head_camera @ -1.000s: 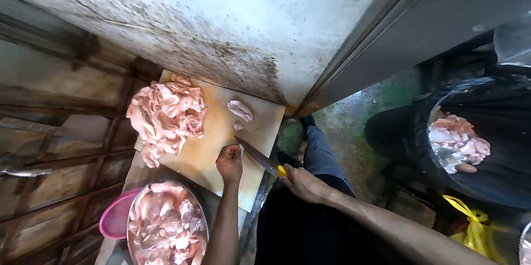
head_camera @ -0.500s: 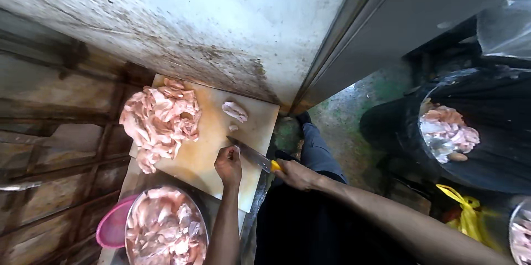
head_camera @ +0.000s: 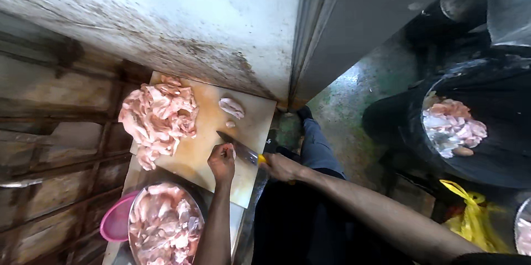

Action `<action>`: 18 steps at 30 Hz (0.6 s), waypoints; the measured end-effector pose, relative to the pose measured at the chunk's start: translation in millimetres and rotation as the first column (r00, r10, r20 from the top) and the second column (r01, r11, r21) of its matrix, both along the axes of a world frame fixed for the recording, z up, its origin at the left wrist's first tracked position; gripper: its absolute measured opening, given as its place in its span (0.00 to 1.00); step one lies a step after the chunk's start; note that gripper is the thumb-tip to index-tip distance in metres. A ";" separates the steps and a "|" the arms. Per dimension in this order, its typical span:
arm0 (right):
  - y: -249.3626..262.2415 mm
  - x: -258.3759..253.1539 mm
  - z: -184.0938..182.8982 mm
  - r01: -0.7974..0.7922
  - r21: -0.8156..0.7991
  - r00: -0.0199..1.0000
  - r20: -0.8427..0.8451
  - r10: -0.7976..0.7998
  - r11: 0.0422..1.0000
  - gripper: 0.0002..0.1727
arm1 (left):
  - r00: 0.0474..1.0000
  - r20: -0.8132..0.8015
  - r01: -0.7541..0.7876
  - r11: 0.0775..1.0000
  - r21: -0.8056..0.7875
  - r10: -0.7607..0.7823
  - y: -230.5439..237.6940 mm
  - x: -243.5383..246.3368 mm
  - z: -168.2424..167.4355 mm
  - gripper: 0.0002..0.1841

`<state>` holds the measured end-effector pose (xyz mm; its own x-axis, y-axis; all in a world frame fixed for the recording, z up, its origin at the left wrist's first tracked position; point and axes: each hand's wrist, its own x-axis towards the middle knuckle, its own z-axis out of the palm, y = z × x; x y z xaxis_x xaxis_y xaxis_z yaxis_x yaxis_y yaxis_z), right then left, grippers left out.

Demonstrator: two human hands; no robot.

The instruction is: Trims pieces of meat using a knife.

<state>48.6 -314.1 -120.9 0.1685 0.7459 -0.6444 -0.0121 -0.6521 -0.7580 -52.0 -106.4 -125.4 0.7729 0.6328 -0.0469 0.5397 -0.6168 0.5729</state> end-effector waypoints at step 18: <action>-16.8 -6.7 10.9 0.002 0.001 0.997 -0.072 -0.002 1.000 0.23 | 1.000 -0.013 0.003 0.998 0.055 -0.003 -0.6 1.8 -0.2 0.03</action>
<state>42.0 -331.0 -110.0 0.1232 0.7465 -0.6539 -0.0683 -0.6510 -0.7560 -50.2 -107.0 -125.6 0.7744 0.6324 -0.0215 0.5448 -0.6491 0.5309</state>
